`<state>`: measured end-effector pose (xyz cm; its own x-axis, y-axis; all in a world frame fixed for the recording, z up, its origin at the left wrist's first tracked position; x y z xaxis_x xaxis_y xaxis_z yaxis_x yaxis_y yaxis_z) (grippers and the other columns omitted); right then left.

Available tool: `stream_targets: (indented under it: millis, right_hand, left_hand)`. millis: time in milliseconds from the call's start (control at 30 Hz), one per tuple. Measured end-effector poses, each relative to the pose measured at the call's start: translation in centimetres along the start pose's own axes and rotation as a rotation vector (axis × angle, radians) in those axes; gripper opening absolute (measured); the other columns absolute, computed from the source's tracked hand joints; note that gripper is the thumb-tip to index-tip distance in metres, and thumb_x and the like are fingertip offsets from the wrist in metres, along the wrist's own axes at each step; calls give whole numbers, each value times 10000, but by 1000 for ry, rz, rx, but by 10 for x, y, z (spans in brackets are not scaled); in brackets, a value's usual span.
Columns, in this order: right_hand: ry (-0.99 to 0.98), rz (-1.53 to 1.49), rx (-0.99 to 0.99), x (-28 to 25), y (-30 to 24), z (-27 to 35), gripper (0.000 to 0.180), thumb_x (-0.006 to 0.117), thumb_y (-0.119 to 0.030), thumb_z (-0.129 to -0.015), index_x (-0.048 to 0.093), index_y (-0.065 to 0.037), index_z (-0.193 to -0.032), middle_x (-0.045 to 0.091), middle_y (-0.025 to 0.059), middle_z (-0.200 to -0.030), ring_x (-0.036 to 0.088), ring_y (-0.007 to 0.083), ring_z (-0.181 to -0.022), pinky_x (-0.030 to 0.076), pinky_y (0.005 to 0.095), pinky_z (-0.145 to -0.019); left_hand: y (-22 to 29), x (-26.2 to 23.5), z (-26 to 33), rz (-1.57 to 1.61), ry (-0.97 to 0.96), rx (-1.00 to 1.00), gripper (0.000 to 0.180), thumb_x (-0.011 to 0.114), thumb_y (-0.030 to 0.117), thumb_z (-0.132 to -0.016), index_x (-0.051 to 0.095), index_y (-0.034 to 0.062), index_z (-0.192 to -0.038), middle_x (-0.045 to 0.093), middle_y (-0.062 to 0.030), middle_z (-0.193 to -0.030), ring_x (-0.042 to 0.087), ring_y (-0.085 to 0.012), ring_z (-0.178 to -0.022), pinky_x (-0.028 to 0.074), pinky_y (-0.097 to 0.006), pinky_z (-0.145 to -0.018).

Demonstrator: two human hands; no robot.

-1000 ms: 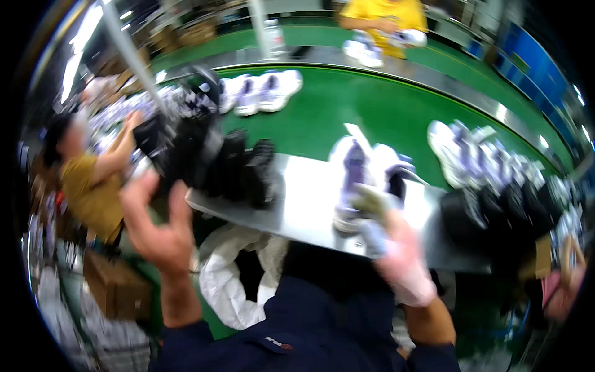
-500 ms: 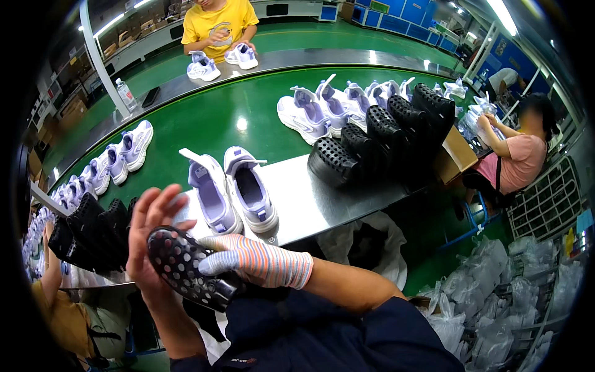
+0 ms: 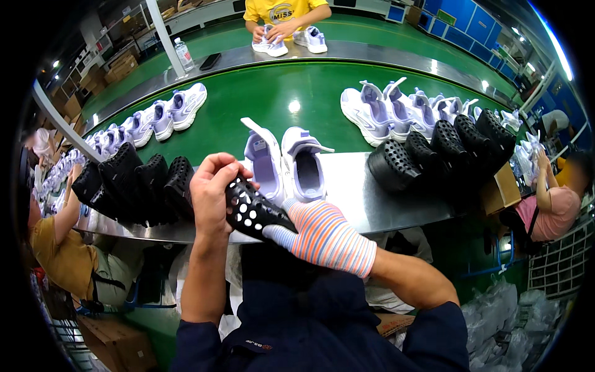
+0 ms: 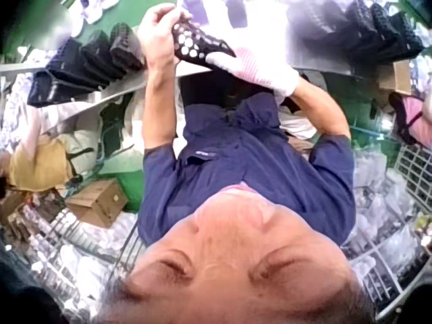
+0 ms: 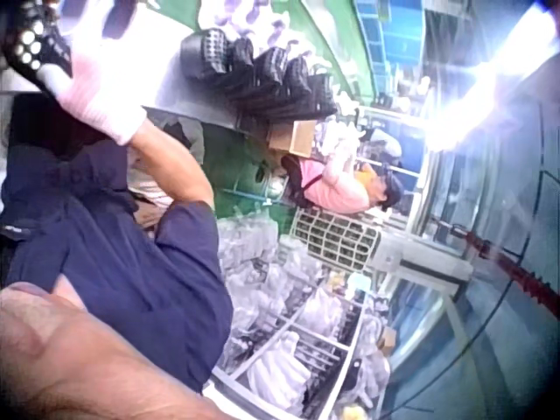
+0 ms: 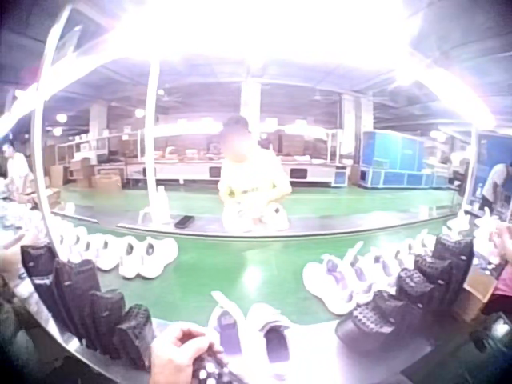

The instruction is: The person takes shoes from a conveyor belt, picks up plastic shoe inserts, and inserts them into the shoes by hand.

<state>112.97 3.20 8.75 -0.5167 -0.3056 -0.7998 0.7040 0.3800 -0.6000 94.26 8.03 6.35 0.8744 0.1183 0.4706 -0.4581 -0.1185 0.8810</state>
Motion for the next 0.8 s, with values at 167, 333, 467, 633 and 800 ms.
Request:
stream_targets:
  millis: [167, 333, 467, 633, 800]
  right_hand:
    - [-168, 31, 174, -30, 21, -34, 524, 731, -494, -926, 694, 26, -872, 630, 223, -681, 671, 337, -659, 518, 426, -660]
    - [-276, 341, 115, -50, 22, -66, 595, 716, -549, -870, 745, 45, -855, 687, 240, -741, 709, 391, -741, 570, 454, -727]
    - [-302, 470, 157, -56, 7, -82, 397, 665, -378, -878, 773, 4, -888, 728, 239, -813, 739, 381, -803, 595, 442, -753]
    - [-96, 563, 53, 30, 4, -104, 201, 646, -145, -864, 769, -43, -986, 761, 203, -918, 760, 342, -837, 603, 451, -726]
    - [-58, 689, -153, 44, -8, -80, 288, 678, -123, -840, 695, 86, -1037, 722, 201, -822, 736, 348, -707, 574, 452, -598]
  left_hand:
    - [-1, -11, -58, -967, 160, 360, 453, 732, 216, -943, 630, -81, -1270, 709, -172, -1075, 698, -243, -991, 564, -375, -903]
    - [-56, -22, -106, -1125, -201, 116, 288, 771, 220, -865, 773, -24, -1018, 766, -193, -924, 713, -275, -821, 548, -409, -787]
    - [-44, -5, -80, -1300, -299, 235, 247, 736, 193, -885, 744, -29, -992, 725, -205, -859, 702, -266, -798, 538, -408, -759]
    - [-40, -1, -71, -1139, -341, 368, 226, 709, 170, -906, 697, -46, -969, 685, -225, -823, 681, -312, -760, 528, -425, -744]
    - [-44, -30, -81, -1042, -313, 114, 273, 732, 195, -883, 674, -72, -874, 686, -263, -856, 684, -384, -812, 525, -455, -769]
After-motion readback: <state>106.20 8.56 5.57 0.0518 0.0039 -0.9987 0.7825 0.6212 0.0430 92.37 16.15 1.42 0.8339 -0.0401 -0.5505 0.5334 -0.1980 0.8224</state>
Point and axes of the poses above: each hand's wrist, its own z-axis away from the middle knuckle, its own x-axis out of the palm, y = z × x, the point moved 5 cm from there along -z, towards the middle knuckle
